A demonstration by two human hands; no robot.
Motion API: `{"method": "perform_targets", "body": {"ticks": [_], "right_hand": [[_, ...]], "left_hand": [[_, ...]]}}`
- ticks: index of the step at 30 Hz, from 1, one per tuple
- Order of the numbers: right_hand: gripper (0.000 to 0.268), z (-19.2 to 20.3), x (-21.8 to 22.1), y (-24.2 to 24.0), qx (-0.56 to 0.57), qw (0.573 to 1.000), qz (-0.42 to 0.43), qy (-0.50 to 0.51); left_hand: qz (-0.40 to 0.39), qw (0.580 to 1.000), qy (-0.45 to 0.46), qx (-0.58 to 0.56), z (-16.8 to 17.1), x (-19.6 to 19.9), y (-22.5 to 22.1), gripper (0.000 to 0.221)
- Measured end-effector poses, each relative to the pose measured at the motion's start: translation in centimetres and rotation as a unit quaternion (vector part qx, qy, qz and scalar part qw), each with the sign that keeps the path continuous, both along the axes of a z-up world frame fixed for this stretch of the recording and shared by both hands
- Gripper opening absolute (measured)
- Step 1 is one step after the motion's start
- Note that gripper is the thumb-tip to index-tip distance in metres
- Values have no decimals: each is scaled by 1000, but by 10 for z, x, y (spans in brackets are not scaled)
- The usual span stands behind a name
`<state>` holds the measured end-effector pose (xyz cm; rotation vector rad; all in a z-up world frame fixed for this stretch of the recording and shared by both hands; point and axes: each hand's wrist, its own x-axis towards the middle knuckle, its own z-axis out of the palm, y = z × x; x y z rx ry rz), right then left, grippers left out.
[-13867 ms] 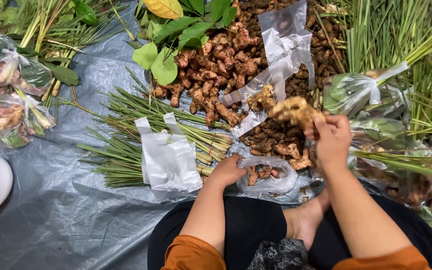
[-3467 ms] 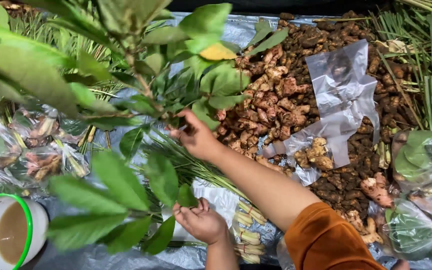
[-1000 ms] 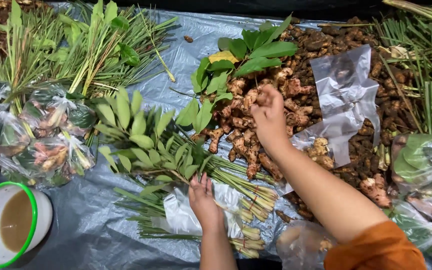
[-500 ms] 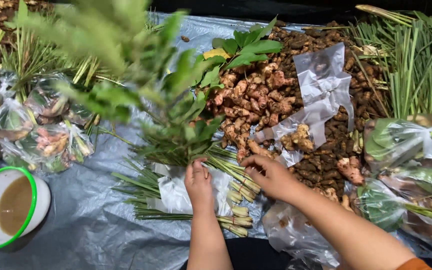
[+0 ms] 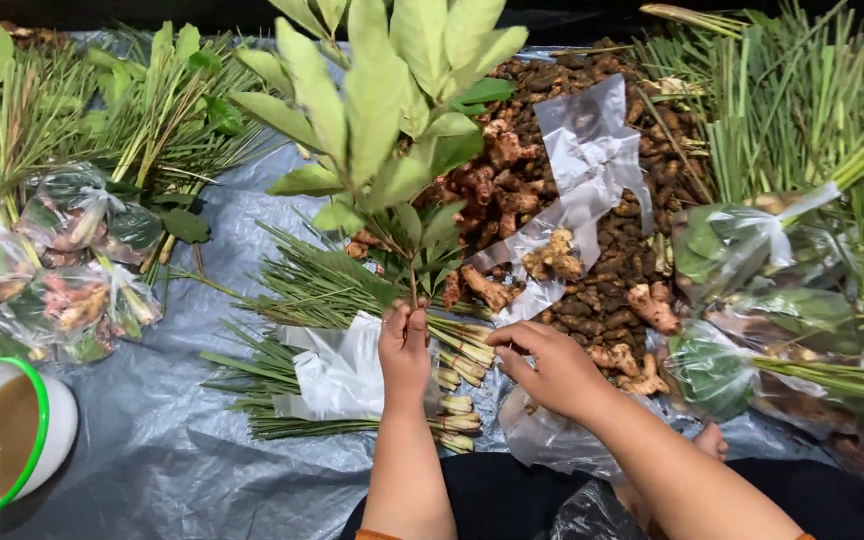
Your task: The person sorts and packages various herbs and roots including ginger, lemongrass, and green leaves into small plastic bags.
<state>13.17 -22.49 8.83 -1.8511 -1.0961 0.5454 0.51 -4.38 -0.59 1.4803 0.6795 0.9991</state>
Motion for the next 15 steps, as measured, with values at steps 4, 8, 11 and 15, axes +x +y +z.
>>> {"method": "perform_targets", "body": {"ticks": [4,8,11,15], "right_hand": [[16,2,4,-8,28,998,-32,-50],[15,21,7,-8,95,984,-76,-130],[14,30,12,-6,153,959,-89,-219],[12,28,18,1,205,894,-114,-382]], "left_hand": [[-10,997,30,70,-19,0,1,19],[25,993,59,96,-44,-3,5,15],[25,992,64,104,-20,1,2,15],[32,991,43,124,-17,2,-3,15]]}}
